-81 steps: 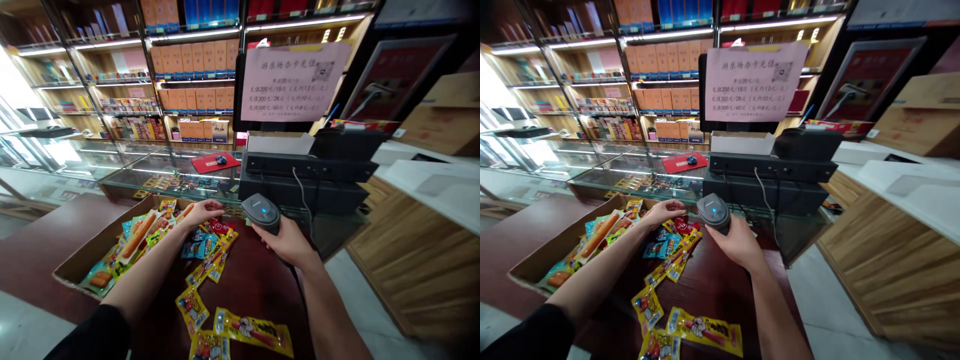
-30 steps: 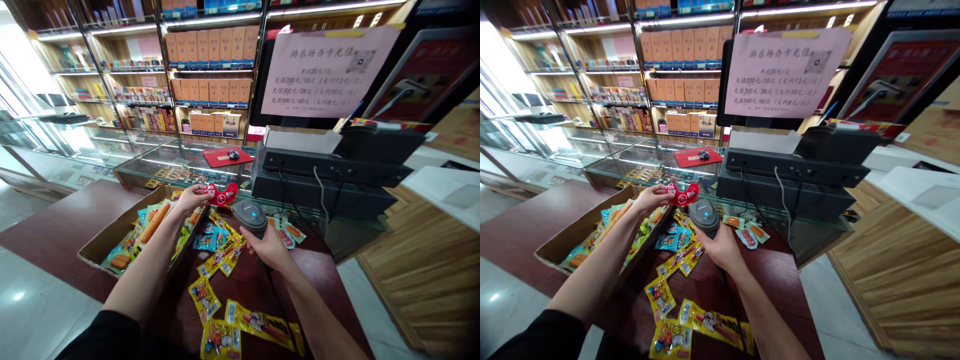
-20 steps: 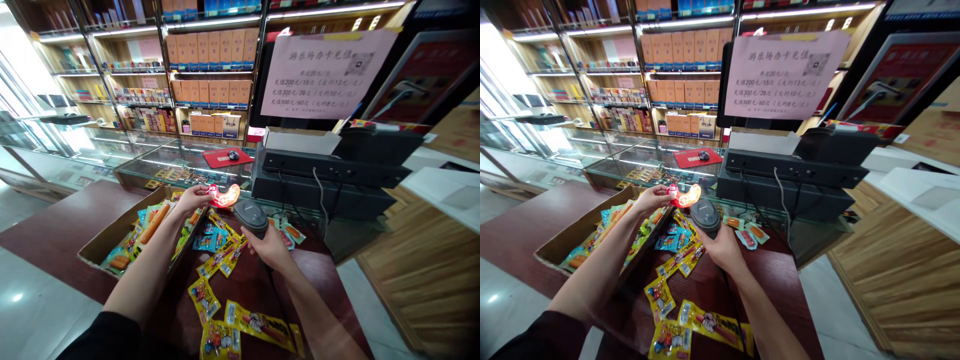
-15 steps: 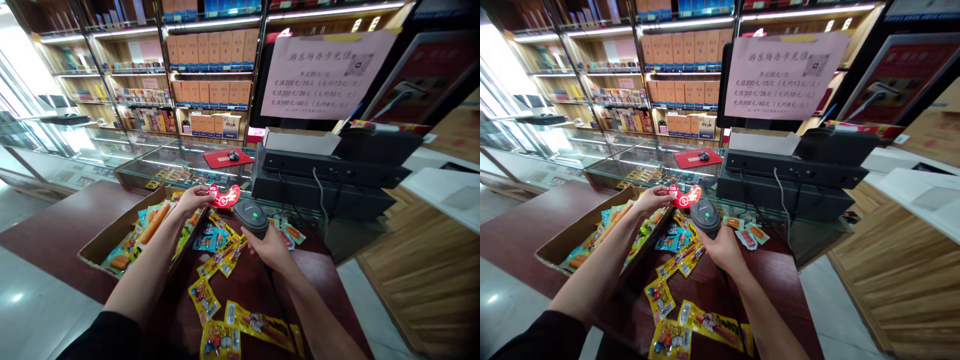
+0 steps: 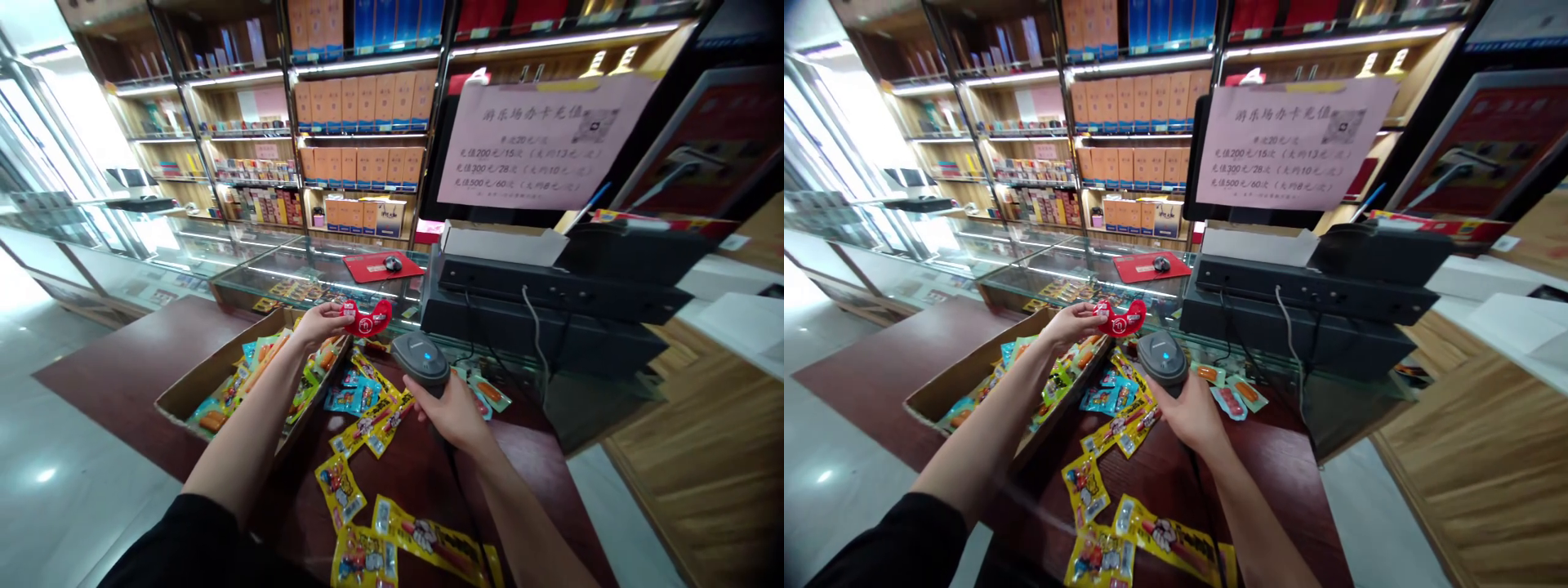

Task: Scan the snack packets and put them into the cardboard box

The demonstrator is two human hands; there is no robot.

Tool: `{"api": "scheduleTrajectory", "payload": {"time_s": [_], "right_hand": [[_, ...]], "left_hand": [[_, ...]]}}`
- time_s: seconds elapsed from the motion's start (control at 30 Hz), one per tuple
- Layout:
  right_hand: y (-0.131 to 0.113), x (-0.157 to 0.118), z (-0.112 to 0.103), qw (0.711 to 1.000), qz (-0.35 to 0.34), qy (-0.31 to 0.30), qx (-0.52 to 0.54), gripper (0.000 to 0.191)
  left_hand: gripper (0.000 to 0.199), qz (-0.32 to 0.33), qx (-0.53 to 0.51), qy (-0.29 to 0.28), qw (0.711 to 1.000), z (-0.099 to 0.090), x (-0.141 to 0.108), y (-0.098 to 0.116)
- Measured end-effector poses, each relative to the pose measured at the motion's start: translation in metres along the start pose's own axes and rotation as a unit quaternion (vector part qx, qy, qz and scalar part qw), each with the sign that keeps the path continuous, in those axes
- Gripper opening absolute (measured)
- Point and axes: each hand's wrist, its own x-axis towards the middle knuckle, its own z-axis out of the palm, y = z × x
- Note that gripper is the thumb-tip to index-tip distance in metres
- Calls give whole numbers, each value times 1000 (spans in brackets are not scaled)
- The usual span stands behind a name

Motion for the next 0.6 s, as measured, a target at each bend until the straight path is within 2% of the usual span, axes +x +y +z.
{"api": "scheduleTrajectory", "payload": {"time_s": [0.07,0.17,0.37,0.5,0.6], "right_hand": [[-2,-1,0,1000,0,-11,8,34],[-5,-3,3,1000,-6,-20,14,32],[-12,-11,17,999,-16,-37,12,34],[-18,-19,30,996,-34,-80,10,33],[-21,-23,37,994,-49,-96,9,31]], "left_hand": [[45,-2,12,10,1000,-15,-6,5],[47,-3,38,18,999,-47,-25,9],[45,-30,86,61,994,-115,-92,8],[46,-54,99,82,990,-141,-130,7],[47,-62,109,88,988,-152,-145,9]]}}
